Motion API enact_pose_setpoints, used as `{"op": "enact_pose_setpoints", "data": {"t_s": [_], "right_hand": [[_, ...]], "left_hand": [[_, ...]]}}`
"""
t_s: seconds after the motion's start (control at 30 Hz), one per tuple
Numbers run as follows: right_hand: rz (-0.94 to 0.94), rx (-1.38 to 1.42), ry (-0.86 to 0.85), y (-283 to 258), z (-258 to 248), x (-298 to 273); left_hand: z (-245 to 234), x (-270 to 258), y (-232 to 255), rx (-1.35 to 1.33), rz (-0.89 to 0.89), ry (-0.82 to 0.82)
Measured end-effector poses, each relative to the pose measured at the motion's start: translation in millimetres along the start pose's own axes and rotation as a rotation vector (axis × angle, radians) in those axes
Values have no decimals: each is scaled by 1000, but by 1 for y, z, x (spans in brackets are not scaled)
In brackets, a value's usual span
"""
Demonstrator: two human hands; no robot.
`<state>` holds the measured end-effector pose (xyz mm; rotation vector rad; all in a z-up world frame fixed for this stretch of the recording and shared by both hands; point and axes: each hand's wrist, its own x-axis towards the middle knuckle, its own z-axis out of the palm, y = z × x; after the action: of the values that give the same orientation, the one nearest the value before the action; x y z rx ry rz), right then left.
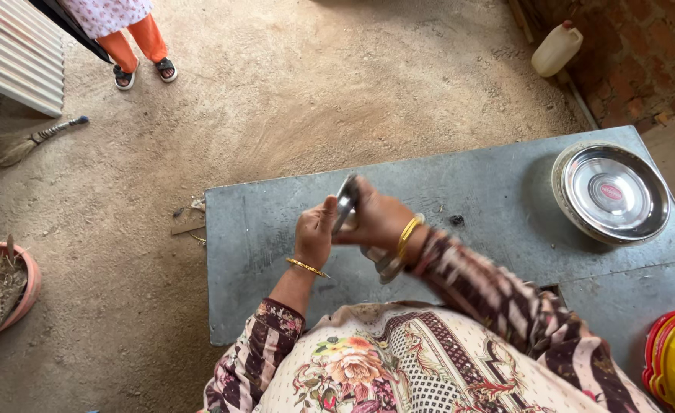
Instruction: The person scrubs a metal plate and a small metal pot by hand using a small piece of abrasive material.
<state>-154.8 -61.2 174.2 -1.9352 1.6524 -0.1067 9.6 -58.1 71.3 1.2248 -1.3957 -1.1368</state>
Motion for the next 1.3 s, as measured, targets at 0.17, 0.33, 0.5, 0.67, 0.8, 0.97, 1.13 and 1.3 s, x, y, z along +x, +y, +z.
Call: {"op": "enact_pose_setpoints", "data": {"t_s": [0.17, 0.33, 0.5, 0.67, 0.8, 0.97, 1.13, 1.3], "right_hand": [[-250, 783, -327, 31, -31, 11], [-180, 174, 79, 4, -8, -2], [-572, -539, 838, -11, 23, -10], [-242, 98, 266, -19, -14, -16], [85, 151, -133, -18, -51, -10], [-350, -140, 351, -16, -21, -8], [-633, -470, 875, -23, 11, -17], [-429, 112, 412, -17, -16, -16]], "left_hand": [[-13, 4, 10, -172, 120, -186], [-5, 26, 9, -206, -191, -338], [17, 22, 18, -118, -301, 99], [6, 5, 45, 291, 30, 37], [-5, 1, 62, 359, 382, -130], [-1, 16, 62, -175, -29, -249], [11, 17, 53, -199, -365, 42], [2, -8, 76, 249, 160, -40]]}}
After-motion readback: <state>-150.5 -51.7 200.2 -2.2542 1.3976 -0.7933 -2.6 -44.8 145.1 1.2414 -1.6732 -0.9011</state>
